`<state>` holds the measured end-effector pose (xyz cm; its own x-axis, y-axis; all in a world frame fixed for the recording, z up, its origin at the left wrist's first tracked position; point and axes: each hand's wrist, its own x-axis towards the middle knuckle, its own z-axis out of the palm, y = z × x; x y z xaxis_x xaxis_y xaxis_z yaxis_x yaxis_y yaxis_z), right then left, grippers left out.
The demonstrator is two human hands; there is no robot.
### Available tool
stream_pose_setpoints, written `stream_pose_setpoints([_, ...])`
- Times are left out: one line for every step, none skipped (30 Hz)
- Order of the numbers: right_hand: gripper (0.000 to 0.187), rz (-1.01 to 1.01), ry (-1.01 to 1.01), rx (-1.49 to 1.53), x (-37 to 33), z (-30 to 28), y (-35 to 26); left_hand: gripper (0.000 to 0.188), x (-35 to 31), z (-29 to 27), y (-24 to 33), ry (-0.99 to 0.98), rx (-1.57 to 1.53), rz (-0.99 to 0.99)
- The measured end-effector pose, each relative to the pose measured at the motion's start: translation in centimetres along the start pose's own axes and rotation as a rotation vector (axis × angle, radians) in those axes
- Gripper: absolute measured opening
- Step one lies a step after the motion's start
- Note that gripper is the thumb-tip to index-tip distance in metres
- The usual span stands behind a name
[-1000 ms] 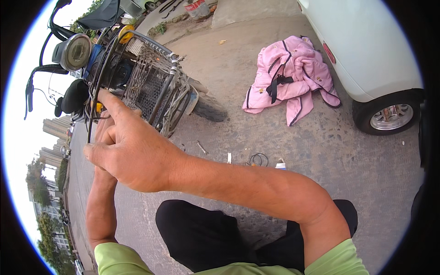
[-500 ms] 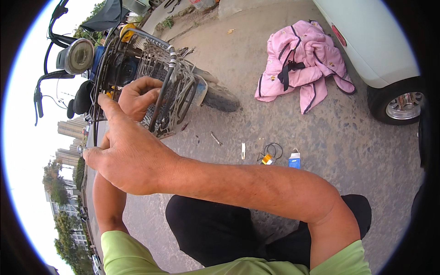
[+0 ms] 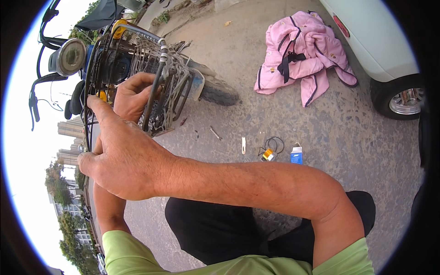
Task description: The person retrieves a small cylindrical electronic component and a zip tie from a metal cart, then attaches the component to a bicycle basket using the zip tie. The person manipulates wires and secures the component to the basket frame.
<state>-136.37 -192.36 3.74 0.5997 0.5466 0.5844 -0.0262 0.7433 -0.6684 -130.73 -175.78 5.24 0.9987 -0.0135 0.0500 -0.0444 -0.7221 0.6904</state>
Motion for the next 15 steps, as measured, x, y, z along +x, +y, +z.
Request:
stream_pose_setpoints([0.085,-0.002,0.004,-0.006,0.0,-0.1,0.1,0.013,0.0,0.1,-0.1,0.015,0.002,-0.006])
stream_pose_setpoints([0.085,-0.005,0.004,-0.009,0.0,-0.1,0.2,0.013,0.0,0.1,-0.2,0.006,-0.017,-0.006])
stream_pose_setpoints([0.085,-0.007,0.005,-0.011,0.0,-0.1,0.3,0.013,0.0,0.0,-0.4,-0.002,-0.035,-0.007])
stream_pose_setpoints([0.085,-0.007,0.004,-0.006,0.0,-0.2,0.4,0.013,0.0,-0.1,-0.5,-0.01,-0.053,-0.009])
stream_pose_setpoints([0.085,-0.009,0.002,-0.007,0.1,-0.2,0.3,0.013,0.0,-0.2,-0.5,-0.01,-0.063,-0.003])
stream_pose_setpoints([0.085,-0.012,0.0,-0.007,0.1,-0.1,0.3,0.013,-0.1,-0.3,-0.5,-0.009,-0.072,0.002])
stream_pose_setpoints([0.085,-0.019,0.001,-0.012,0.1,0.1,0.3,0.013,-0.1,-0.4,-0.4,-0.008,-0.081,0.007])
stream_pose_setpoints([0.085,-0.02,0.008,-0.019,0.2,-0.1,0.6,0.013,0.1,-0.2,-0.7,-0.02,-0.088,0.018])
stream_pose_setpoints([0.085,-0.021,0.016,-0.025,0.2,-0.2,0.9,0.013,0.2,-0.1,-1.1,-0.031,-0.095,0.029])
stream_pose_setpoints([0.086,-0.014,0.02,-0.041,0.2,-0.4,1.1,0.014,0.4,0.0,-1.4,-0.041,-0.102,0.04])
stream_pose_setpoints([0.086,-0.013,0.018,-0.047,0.2,-0.4,1.1,0.014,0.2,-0.3,-1.5,-0.043,-0.115,0.028])
stream_pose_setpoints([0.086,-0.012,0.015,-0.052,0.2,-0.3,1.1,0.014,0.0,-0.7,-1.6,-0.044,-0.129,0.015])
stream_pose_setpoints([0.086,-0.017,0.02,-0.043,0.3,-0.2,1.2,0.014,-0.2,-1.0,-1.7,-0.044,-0.143,0.002])
stream_pose_setpoints([0.085,-0.022,0.035,-0.049,0.2,-0.3,1.2,0.015,-0.1,-0.8,-1.5,-0.051,-0.146,-0.001])
stream_pose_setpoints([0.085,-0.027,0.049,-0.054,0.1,-0.4,1.2,0.015,-0.1,-0.7,-1.2,-0.058,-0.149,-0.005])
